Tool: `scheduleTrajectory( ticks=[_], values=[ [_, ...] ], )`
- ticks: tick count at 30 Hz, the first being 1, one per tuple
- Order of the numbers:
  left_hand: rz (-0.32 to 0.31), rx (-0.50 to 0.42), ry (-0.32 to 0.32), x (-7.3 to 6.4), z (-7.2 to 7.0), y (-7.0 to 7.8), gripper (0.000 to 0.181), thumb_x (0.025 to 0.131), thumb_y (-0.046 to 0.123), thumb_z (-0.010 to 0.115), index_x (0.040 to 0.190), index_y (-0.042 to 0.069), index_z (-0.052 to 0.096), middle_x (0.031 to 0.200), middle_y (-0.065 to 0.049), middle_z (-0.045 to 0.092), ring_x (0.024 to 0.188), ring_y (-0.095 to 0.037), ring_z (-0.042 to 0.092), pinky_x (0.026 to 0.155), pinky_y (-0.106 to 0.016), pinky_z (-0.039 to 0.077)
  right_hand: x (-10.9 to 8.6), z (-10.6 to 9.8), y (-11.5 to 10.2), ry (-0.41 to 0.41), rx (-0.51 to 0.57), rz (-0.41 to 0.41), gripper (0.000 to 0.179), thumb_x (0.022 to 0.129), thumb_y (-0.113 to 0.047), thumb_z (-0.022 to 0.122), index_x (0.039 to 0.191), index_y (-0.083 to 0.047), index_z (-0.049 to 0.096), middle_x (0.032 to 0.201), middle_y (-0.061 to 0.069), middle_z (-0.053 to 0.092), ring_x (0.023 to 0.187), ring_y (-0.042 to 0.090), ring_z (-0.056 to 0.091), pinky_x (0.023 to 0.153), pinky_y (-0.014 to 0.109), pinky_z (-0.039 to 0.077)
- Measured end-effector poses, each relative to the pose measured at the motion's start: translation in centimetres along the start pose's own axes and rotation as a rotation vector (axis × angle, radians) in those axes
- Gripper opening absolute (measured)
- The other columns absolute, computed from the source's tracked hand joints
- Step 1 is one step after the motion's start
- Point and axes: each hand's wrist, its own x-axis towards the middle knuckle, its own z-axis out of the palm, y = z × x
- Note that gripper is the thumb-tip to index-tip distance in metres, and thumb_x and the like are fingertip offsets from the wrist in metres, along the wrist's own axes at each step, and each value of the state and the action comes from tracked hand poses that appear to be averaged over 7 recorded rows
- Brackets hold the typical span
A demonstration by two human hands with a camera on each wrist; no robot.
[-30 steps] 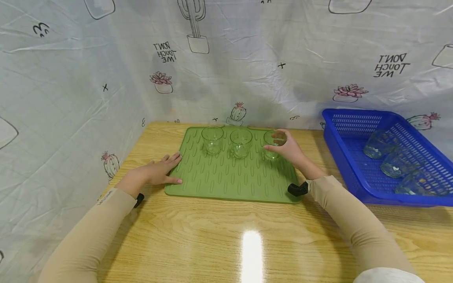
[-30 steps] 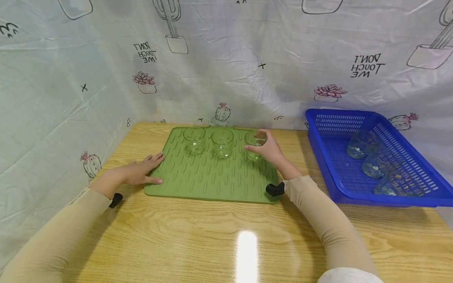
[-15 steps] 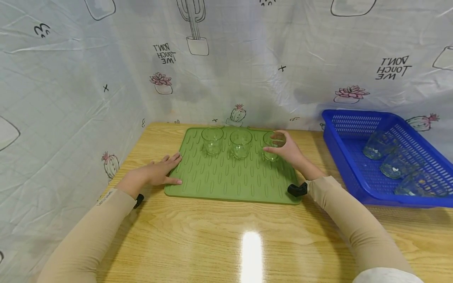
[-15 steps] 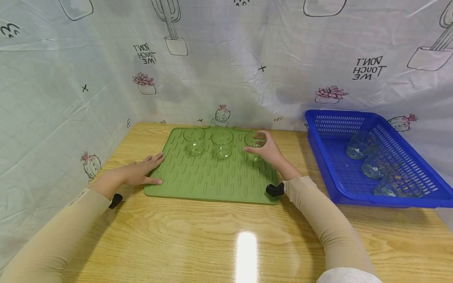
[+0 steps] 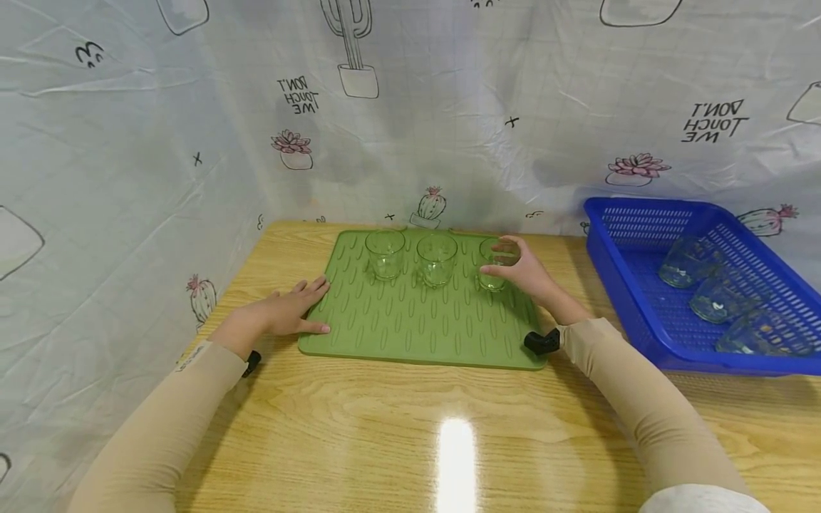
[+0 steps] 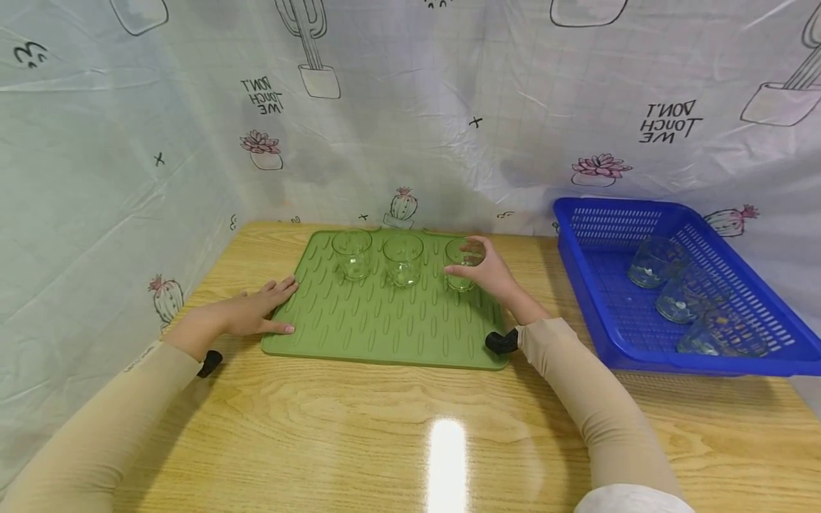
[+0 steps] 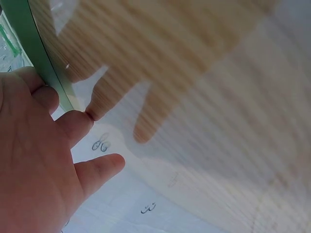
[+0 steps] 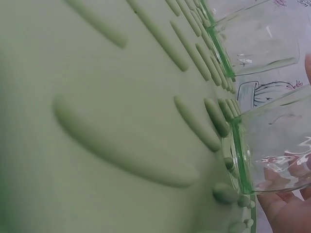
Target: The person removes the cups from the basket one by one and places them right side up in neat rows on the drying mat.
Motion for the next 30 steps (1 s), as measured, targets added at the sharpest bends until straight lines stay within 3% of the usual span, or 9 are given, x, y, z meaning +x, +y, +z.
scheduleTrajectory(
  ticks=[30],
  values=[
    [-0.002,0.006,-0.006,-0.13,-0.04,0.14,0.101,0.099,0.060,0.056,0.165,0.002,0.007,0.170,-0.019,-0.006,0.152,-0.049,-0.001,0.110,-0.081,0.005,0.08,-0.81,0.45,-0.044,0.053,-0.020,0.080,0.099,0.002,0.066,0.159,0.005,0.014,0.159,0.030,0.030,0.147,0.042,0.033,0.117,0.054,0.034]
  ],
)
